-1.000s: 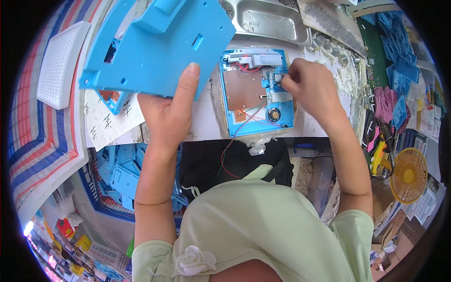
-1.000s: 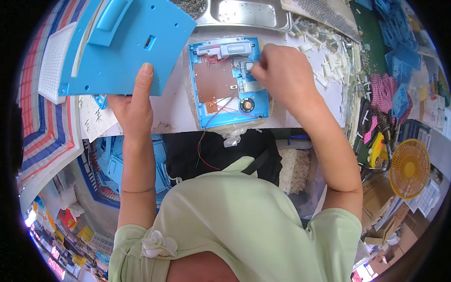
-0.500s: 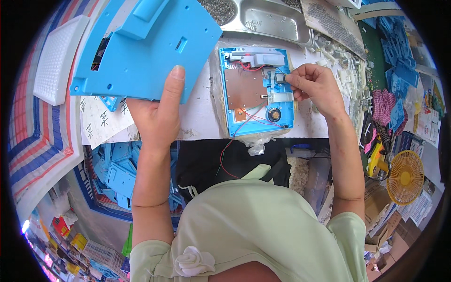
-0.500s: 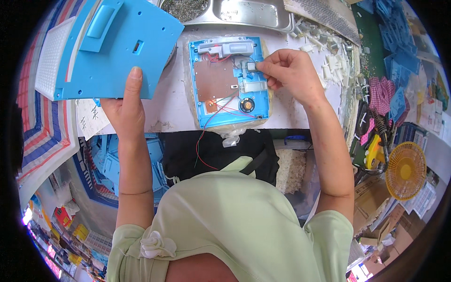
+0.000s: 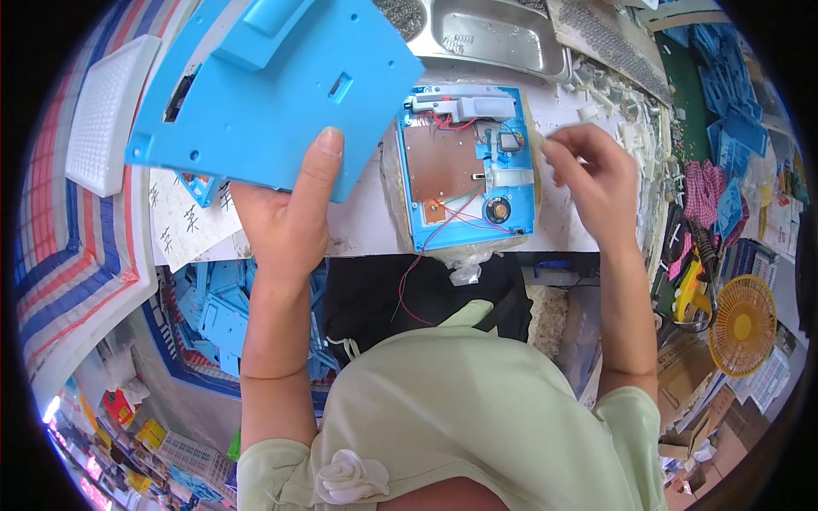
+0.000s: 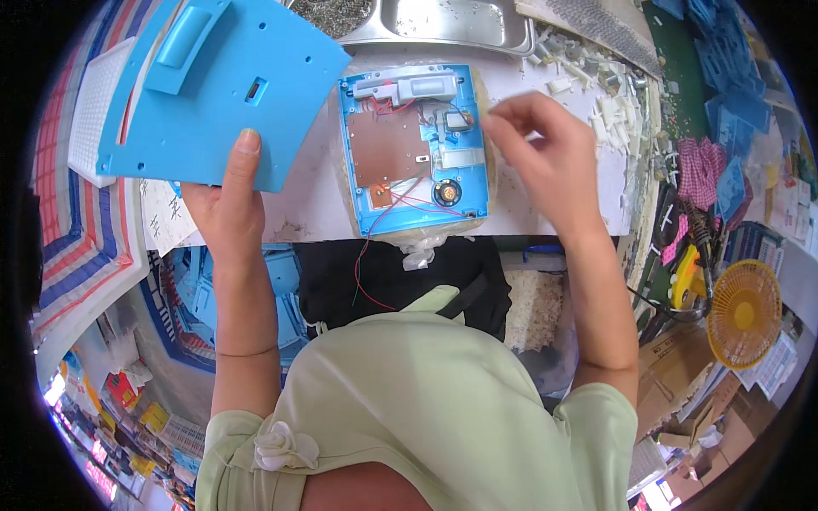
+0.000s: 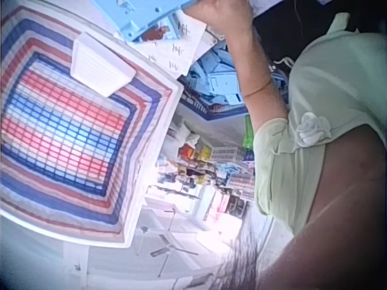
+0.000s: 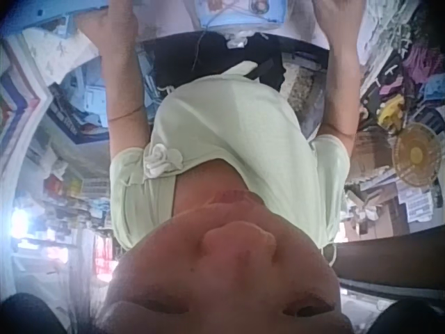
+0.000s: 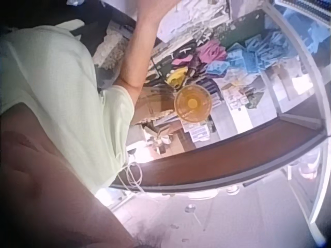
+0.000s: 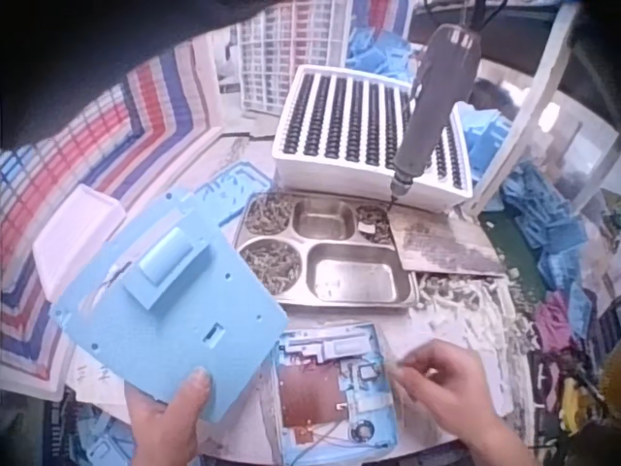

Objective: Assemble a light blue electronic device by installing a circuit board and various internal components before securing the casing.

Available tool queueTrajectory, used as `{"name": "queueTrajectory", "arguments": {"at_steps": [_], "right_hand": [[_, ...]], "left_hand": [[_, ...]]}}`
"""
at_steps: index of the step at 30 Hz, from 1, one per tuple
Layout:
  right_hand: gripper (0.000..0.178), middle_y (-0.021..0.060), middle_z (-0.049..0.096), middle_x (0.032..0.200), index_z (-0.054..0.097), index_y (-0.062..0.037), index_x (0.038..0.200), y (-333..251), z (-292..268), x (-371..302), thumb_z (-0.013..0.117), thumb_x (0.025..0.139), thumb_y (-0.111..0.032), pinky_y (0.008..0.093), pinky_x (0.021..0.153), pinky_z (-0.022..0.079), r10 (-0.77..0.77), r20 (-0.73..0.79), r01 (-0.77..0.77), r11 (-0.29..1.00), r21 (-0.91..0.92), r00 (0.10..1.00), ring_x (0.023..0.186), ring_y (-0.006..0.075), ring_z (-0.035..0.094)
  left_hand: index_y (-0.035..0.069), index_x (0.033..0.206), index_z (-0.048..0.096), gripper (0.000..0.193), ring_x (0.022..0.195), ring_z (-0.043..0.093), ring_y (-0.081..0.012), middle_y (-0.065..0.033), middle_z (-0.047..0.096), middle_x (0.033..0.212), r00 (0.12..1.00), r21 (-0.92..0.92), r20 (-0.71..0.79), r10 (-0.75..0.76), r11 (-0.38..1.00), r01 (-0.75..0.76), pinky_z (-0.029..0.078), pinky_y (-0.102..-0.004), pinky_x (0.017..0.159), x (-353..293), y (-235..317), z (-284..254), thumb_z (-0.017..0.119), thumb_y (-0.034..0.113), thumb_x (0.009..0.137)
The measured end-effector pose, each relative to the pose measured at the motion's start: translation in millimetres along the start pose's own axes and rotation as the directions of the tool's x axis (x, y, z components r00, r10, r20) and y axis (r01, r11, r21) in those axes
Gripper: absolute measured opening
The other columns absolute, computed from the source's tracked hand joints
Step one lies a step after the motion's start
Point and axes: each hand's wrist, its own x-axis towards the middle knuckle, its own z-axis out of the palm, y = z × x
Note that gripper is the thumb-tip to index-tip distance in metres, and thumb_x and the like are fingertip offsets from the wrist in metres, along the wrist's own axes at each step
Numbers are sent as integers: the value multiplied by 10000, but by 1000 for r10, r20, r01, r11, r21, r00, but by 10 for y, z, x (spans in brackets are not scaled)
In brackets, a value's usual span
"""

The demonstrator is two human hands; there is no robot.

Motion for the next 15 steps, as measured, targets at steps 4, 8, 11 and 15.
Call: {"name": "queueTrajectory", "arguments": {"at_steps": [4,8,11,15], "right_hand": [[277,56,714,915,653,30,1176,-58,36,-249,690,958,-137,233,619,512,-105,-59,118,953,280,993,729,87,621],[436,61,704,947,563,29,1316,-251,-87,-49,663,986,-238,217,588,489,-96,153,-17,793,609,984,668,78,589],[471,49,679,895,549,57,1311,-170,-191,-58,658,990,-271,187,471,396,-42,63,-7,777,629,997,589,42,532],[462,57,673,921,550,68,1305,291,-693,-295,647,1001,-266,168,415,344,44,-143,74,686,724,989,558,29,510]], "left_hand": [[-75,1272,578,454,1074,637,-199,-139,661,1189,951,-185,232,-207,950,252,509,-352,941,37,215,152,727,182,929],[-66,1225,633,430,1052,650,-159,-117,693,1173,768,-234,602,-220,870,433,555,-348,868,166,341,487,745,227,932],[-6,1188,662,396,945,673,-191,-81,695,1086,671,-102,735,-99,962,254,553,-351,783,254,380,629,778,225,888],[112,1116,685,350,879,618,-193,-34,612,973,545,190,826,141,841,-506,472,-352,840,228,187,673,806,183,795]]}}
